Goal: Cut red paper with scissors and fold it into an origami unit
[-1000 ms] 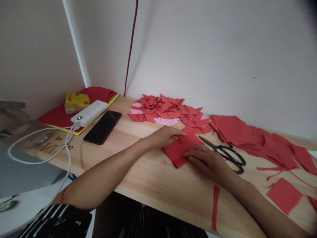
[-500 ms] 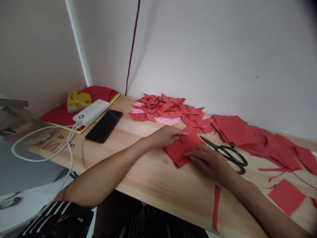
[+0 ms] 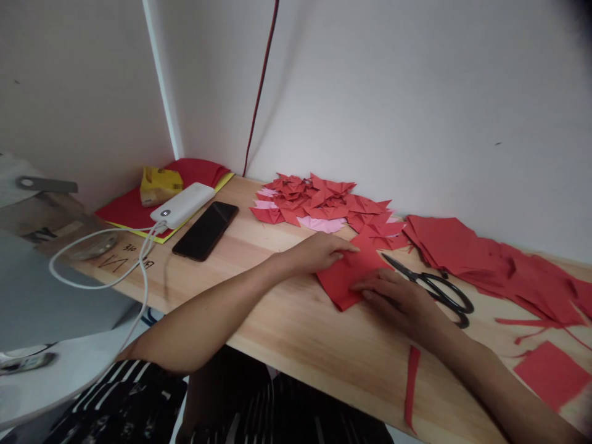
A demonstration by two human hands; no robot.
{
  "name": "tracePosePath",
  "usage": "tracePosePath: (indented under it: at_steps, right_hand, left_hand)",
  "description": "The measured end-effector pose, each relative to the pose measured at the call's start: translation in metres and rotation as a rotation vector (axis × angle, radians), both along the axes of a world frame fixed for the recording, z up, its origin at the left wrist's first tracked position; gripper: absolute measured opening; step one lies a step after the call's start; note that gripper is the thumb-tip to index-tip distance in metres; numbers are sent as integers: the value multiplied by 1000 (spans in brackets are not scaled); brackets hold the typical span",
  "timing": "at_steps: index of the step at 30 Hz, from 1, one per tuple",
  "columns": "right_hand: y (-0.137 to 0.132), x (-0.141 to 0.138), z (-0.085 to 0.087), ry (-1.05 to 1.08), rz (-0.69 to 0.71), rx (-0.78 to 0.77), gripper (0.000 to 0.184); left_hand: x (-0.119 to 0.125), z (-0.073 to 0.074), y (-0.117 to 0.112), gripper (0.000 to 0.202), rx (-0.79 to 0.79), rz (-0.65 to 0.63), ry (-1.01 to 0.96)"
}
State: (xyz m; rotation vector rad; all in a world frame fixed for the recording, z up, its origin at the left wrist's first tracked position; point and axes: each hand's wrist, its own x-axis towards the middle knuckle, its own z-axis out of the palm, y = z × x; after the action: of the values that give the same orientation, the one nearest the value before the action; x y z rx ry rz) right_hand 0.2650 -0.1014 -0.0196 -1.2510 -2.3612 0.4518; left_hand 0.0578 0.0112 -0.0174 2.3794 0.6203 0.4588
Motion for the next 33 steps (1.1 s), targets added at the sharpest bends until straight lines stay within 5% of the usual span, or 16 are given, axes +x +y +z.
tracePosePath:
  at_steps: [33]
  right_hand:
    - [1,0,-2,-8,-10,69,24]
  left_hand:
    - [1,-2,5,44,-155,82,-70]
